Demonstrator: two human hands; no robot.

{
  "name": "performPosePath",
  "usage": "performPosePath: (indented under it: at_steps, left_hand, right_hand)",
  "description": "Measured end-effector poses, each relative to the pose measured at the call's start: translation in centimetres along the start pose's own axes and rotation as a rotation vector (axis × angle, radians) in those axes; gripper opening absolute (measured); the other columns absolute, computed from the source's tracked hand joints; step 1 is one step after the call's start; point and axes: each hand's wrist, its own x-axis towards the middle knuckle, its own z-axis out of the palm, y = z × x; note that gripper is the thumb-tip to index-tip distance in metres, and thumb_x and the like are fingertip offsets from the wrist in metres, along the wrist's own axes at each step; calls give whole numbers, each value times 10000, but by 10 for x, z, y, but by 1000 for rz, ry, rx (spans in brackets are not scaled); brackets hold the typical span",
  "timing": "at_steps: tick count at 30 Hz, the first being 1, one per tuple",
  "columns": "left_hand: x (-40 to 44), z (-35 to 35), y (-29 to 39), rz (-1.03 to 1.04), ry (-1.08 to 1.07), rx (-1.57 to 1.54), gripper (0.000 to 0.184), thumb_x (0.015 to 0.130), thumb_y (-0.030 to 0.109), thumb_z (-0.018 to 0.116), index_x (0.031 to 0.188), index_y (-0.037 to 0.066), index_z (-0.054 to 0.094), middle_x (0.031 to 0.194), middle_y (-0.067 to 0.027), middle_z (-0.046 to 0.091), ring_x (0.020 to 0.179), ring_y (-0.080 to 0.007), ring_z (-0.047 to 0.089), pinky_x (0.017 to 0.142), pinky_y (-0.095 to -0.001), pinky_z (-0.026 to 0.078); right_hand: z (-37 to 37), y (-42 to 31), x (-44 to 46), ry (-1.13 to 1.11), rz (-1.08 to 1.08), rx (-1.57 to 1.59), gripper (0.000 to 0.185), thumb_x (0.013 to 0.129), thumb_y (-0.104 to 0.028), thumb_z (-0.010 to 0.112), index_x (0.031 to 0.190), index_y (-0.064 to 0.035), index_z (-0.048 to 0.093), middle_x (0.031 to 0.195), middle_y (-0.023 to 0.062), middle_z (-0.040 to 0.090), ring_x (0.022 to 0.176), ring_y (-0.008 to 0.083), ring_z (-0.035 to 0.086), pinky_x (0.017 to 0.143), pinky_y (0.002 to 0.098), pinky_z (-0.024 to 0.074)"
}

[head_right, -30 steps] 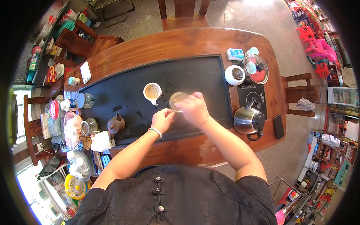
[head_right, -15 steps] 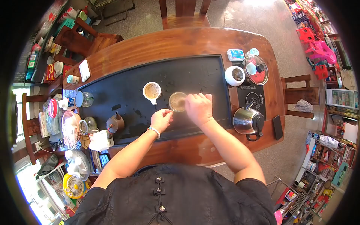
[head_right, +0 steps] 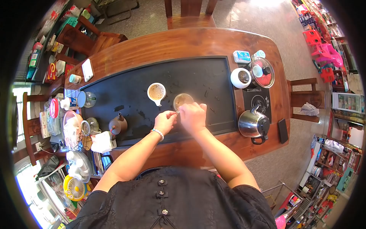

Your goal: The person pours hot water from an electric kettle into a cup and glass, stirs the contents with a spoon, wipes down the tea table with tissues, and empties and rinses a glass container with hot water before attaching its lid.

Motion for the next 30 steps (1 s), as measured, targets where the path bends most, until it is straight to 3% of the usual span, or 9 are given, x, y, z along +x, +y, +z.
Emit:
performPosePath:
  at_steps: [5,8,14,18,22,26,29,30]
  left_hand:
    - [-1,2,-1,27,0,-19,226,946,225,609,1110,89,683,921,-45,711,817,-124,695,645,-283,555]
    - [-4,0,6,-82,-96,-103,237,954,234,595,1120,85,675,907,-38,702,820,-123,693,644,-284,555]
    - [-9,-3,19,25,-108,-31,246,966,258,572,1072,77,701,869,-39,699,768,-132,692,649,-271,551]
    - [-8,-1,24,169,-17,60,273,918,268,591,1018,46,713,911,-136,713,794,-245,690,744,-355,537]
    - [-17,-7,38,290,52,230,281,900,287,584,1007,64,718,994,-152,695,948,-332,652,843,-406,511]
    - [-20,-6,45,327,59,299,283,900,292,574,996,71,724,1005,-154,693,965,-338,649,851,-415,509]
    - [-19,-5,44,331,66,346,294,897,322,606,1015,81,726,983,-151,702,942,-329,667,831,-385,524]
    - [-18,-3,42,334,70,352,293,896,322,606,1013,82,727,981,-152,702,940,-330,667,829,-387,525]
  right_hand:
    - [-27,9,4,-115,-148,-5,67,784,-162,694,745,-179,641,669,-29,628,686,179,581,742,355,363]
    - [-40,20,16,-137,-192,-54,52,791,-153,692,763,-174,654,696,-31,648,685,173,579,748,353,369]
    - [-33,35,40,4,-347,-135,47,782,-143,691,768,-175,660,733,-42,659,701,155,574,774,349,373]
    - [-36,50,33,-52,-362,-261,47,774,-156,678,743,-168,644,703,-40,636,711,170,566,791,359,365]
    - [-48,46,10,-188,-211,-284,67,783,-184,662,726,-162,635,679,-19,628,718,192,576,794,368,357]
    - [-38,33,7,-275,264,17,94,836,-191,653,780,-123,685,673,27,663,634,249,611,770,372,399]
    - [-25,40,16,-91,431,408,96,847,-186,652,811,-111,701,677,41,672,604,265,615,755,365,413]
    - [-26,42,22,-40,334,288,77,843,-191,664,812,-138,708,703,25,682,638,238,617,752,358,398]
